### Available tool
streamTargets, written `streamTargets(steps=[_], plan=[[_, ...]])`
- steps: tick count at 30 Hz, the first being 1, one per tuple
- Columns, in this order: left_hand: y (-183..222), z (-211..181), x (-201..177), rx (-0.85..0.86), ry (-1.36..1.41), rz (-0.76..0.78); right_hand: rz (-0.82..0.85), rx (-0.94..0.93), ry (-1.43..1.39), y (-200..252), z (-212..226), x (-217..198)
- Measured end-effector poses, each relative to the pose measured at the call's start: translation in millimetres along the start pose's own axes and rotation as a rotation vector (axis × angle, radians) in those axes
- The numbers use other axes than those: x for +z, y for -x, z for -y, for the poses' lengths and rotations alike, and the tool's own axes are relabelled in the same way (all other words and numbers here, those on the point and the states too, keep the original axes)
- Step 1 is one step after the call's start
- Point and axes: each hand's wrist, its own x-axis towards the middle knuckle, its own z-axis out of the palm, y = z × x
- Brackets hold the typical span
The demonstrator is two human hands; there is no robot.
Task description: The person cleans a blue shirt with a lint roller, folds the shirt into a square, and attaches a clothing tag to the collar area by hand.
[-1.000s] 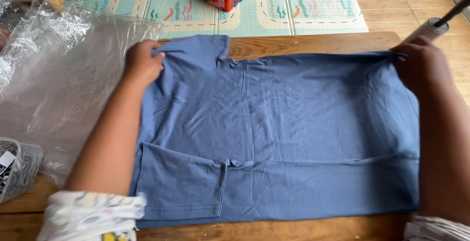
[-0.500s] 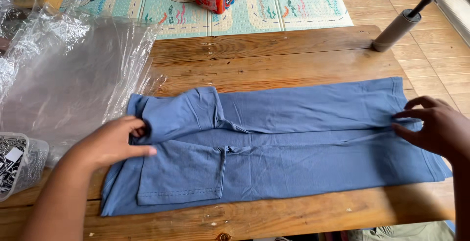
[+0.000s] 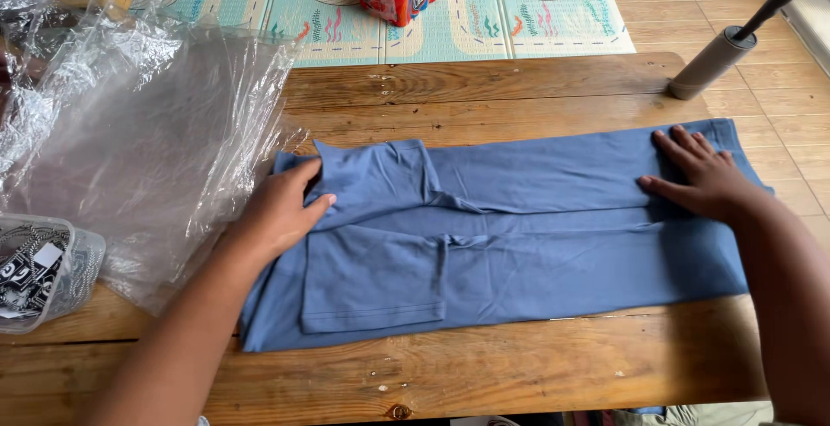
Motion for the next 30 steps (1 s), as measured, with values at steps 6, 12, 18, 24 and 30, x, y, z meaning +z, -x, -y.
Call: streamTargets(steps=[6,12,18,24,30], plan=[[6,-19,10,0.075,0.394,-0.123,-0.152,-0.211,-0.041,18,120,-62],[-2,-5,26,0.003,0.734,-0.133,-0.004,-0.567,-0.522,35,268,-27],[27,-41,-29,-0.088,0.737,-0.001,0.042,-0.76,-0.469,37,304,2],[23,-16,-25,-0.173,0.506,0.201,0.062,-0.844,-0.423,54,299,-12],[15,2,9,0.206,0.06,-0.152,0.047,-0.823,-0.253,55,297,-18]])
